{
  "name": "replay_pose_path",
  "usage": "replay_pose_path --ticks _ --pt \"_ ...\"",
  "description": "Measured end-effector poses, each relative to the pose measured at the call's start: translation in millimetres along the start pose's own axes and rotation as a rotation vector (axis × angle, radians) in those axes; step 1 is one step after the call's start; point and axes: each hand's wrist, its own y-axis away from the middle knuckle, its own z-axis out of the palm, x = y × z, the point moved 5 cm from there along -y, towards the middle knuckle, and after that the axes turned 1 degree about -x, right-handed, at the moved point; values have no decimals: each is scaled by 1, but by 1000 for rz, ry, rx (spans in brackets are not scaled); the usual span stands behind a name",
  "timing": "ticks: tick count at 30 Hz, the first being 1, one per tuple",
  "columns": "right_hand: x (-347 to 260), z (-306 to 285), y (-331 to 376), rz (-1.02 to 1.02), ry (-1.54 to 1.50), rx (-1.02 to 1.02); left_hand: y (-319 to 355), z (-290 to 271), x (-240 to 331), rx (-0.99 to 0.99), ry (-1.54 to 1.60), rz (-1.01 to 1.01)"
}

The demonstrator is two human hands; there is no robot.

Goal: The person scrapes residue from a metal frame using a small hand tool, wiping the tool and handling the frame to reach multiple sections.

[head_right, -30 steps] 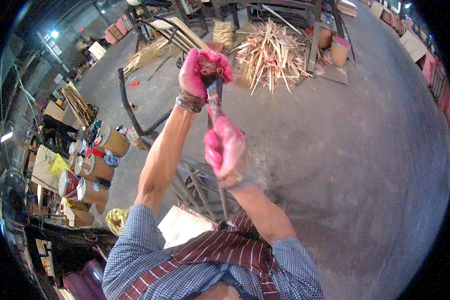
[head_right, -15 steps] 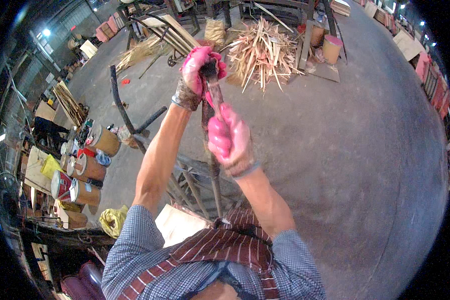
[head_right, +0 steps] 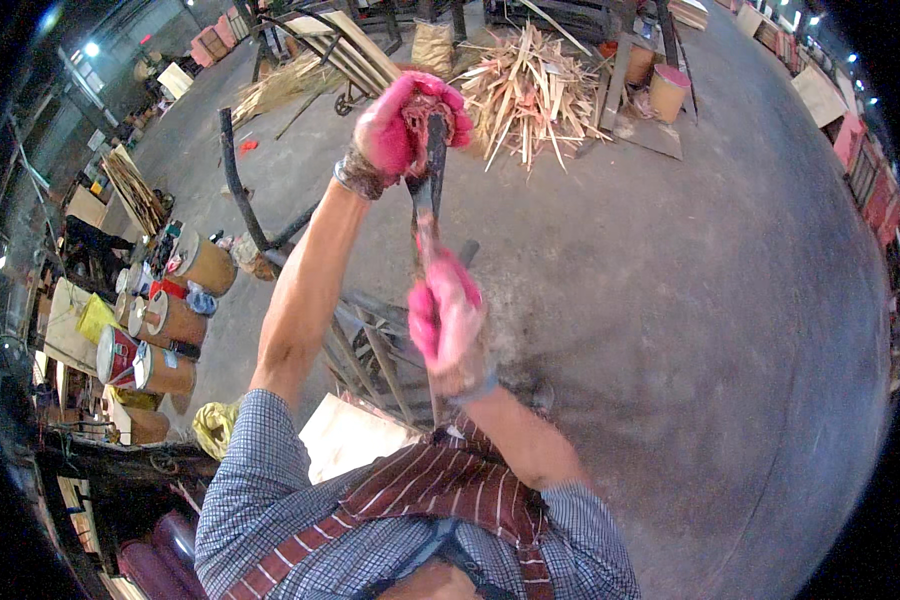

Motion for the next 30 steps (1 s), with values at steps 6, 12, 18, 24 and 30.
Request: replay_pose_path --ticks 6,12,18,24,30 --pt "-30 42 -17 -227 86 -75 3 -8 1 29 -18 38" --pt "-32 36 15 -69 54 -40 -2 -11 -10 64 -175 151" --pt "-38 24 -27 -97 11 -83 1 -4 -11 193 -196 240" --pt "-18 -64 38 -346 634 -34 0 -4 -17 326 -244 232" --pt "-21 -62 6 -967 1240 -1 -8 -4 -14 275 -260 321"
